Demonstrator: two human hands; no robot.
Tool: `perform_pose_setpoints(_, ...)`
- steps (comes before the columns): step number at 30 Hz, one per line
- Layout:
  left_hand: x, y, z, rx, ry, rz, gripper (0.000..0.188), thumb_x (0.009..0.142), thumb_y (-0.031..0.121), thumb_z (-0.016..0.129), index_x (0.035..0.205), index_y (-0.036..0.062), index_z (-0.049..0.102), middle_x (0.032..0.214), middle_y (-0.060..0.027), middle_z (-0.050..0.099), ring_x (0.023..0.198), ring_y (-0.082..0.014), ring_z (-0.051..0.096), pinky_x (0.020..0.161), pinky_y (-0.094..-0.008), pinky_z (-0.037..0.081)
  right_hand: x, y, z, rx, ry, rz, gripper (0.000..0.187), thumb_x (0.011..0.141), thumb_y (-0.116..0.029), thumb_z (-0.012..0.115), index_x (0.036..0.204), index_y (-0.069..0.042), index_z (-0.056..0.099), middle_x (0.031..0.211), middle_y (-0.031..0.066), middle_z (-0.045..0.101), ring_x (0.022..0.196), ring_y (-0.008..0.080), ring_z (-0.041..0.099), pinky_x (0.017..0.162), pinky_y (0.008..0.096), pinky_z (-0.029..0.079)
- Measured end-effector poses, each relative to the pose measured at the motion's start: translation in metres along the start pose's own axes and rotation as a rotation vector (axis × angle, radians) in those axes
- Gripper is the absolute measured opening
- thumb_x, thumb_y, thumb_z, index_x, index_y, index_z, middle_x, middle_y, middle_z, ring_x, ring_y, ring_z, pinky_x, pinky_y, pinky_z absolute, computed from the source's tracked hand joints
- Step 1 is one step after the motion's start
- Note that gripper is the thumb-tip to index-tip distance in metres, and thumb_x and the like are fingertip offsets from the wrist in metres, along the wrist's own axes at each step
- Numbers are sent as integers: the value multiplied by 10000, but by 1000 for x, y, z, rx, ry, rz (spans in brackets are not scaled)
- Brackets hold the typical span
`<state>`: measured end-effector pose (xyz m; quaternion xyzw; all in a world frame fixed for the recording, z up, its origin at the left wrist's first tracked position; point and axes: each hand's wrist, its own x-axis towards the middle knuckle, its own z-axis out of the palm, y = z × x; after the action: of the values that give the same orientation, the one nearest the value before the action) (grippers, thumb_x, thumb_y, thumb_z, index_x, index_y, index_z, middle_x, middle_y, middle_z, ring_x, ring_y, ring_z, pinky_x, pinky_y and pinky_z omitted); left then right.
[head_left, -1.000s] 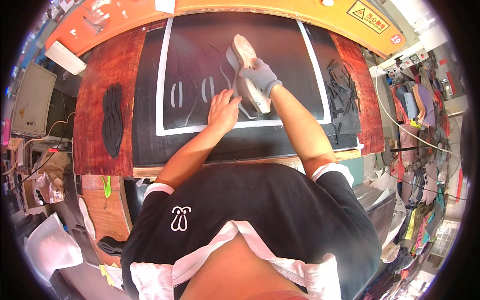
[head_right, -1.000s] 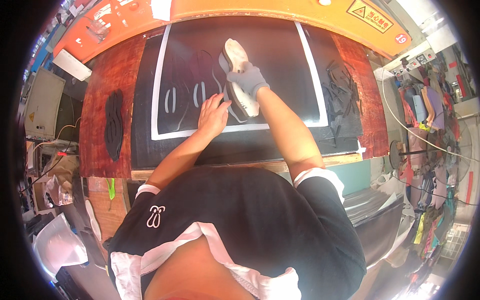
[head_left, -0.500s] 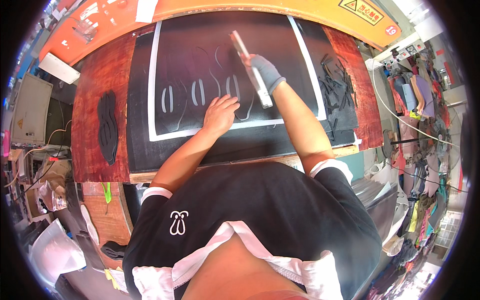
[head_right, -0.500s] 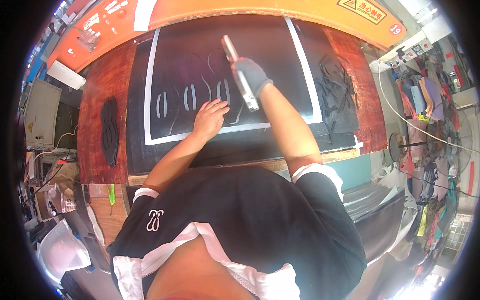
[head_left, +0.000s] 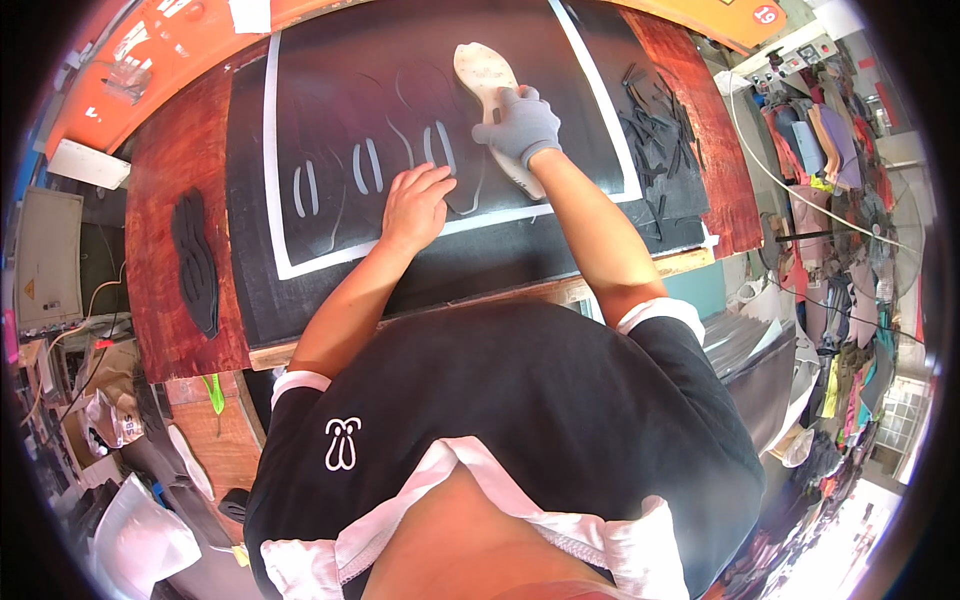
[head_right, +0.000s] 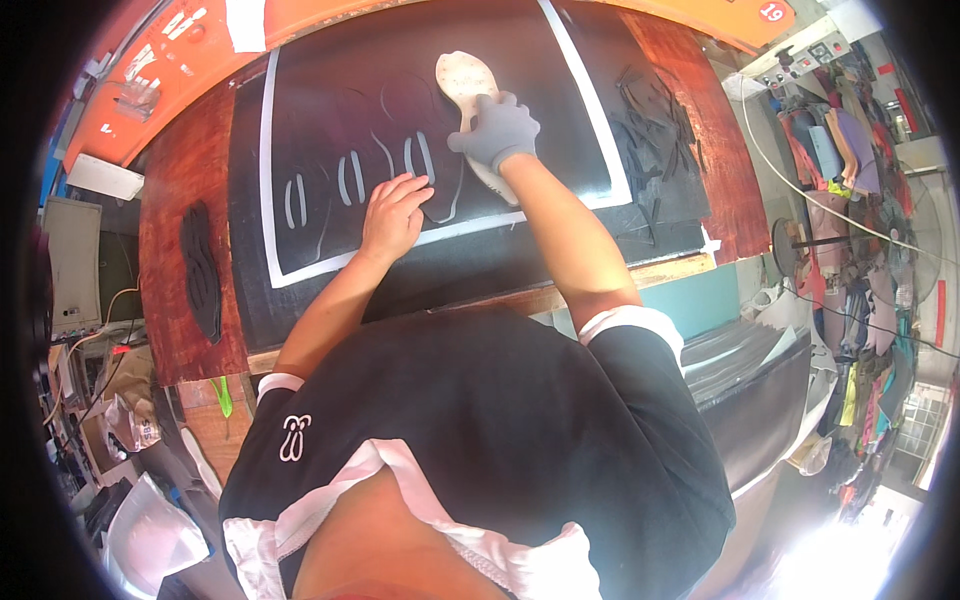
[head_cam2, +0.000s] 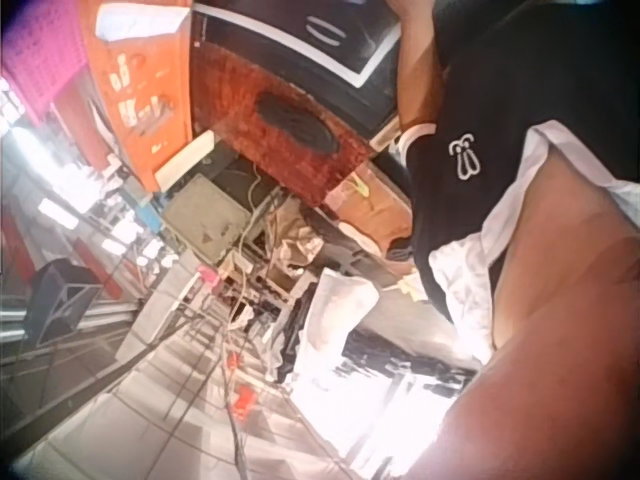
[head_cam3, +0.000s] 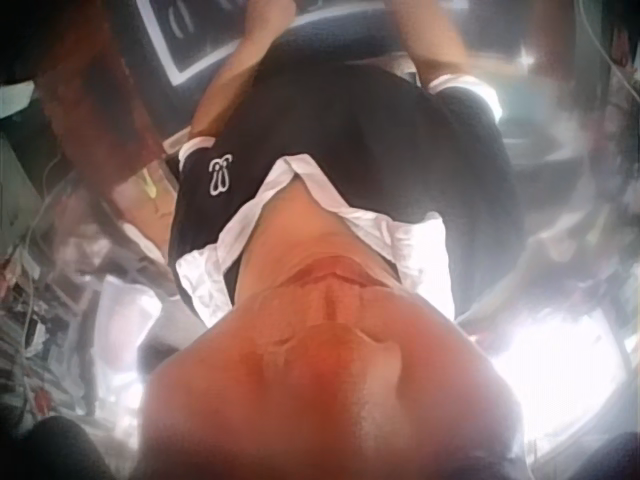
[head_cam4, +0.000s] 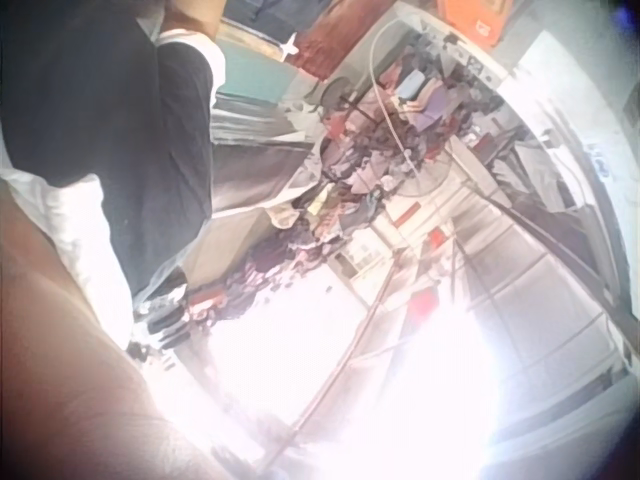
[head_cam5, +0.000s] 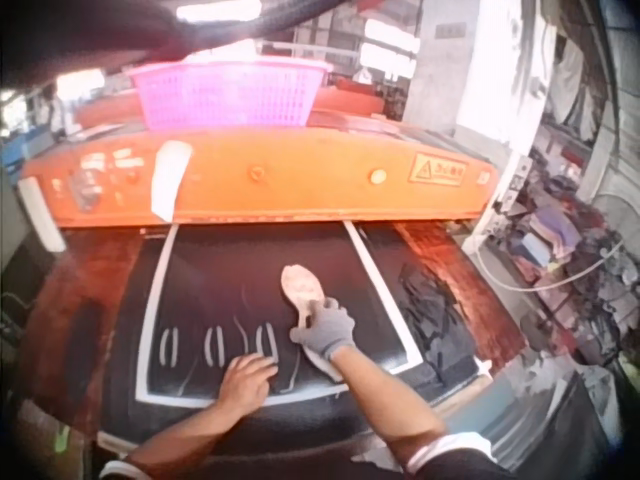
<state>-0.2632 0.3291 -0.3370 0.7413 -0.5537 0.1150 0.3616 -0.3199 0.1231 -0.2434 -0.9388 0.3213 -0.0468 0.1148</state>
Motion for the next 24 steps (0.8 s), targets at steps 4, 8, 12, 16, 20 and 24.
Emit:
perform_pose_setpoints(4, 2, 0, 2, -6, 13, 6, 302, 693, 14, 604, 981, 63, 684, 1143, -64, 627, 1135, -278, 524, 951, -422, 393, -5, -3, 7, -55, 86, 2, 683, 592, -494, 669, 1193, -187, 569, 1323, 132, 431, 1125, 327, 489, 875, 443, 443)
perform_pose_setpoints(8, 4, 1, 2, -8, 24, 12, 298, 692, 13, 605, 976, 60, 683, 1139, -64, 627, 1132, -280, 525, 949, -422, 394, -2, 0, 9, -54, 112, -6, 668, 592, -487, 676, 1182, -191, 572, 1329, 116, 429, 1123, 330, 486, 877, 453, 431)
perform_pose_setpoints(12, 5, 2, 1, -15, 19, 5, 307, 712, 2, 570, 993, 53, 681, 1142, -79, 632, 1139, -279, 528, 944, -415, 399, -4, 1, 8, -51, 114, -6, 662, 598, -477, 678, 1183, -187, 570, 1340, 112, 424, 1120, 333, 485, 875, 454, 431)
perform_pose_setpoints(16, 4, 3, 0, -14, 15, 11, 309, 712, 2, 569, 998, 52, 676, 1150, -81, 626, 1139, -285, 526, 947, -416, 396, -8, 0, 12, -58, 149, -11, 662, 608, -473, 675, 1184, -168, 565, 1354, 117, 416, 1119, 340, 486, 879, 444, 435)
perform_pose_setpoints(20, 4, 5, -1, -16, 8, 13, 311, 713, -1, 565, 1002, 53, 669, 1157, -84, 619, 1146, -290, 519, 953, -419, 390, -1, 13, 16, 37, 194, -64, 657, 641, -475, 656, 1193, -136, 551, 1334, 147, 436, 1155, 365, 468, 913, 447, 434)
perform_pose_setpoints(24, 6, 5, -1, -31, 19, 8, 314, 702, -5, 560, 993, 52, 666, 1164, -86, 613, 1156, -291, 510, 965, -427, 380, -1, 48, 10, 420, 247, -50, 713, 756, -471, 613, 1296, -32, 461, 1290, 209, 477, 1203, 364, 462, 986, 417, 400)
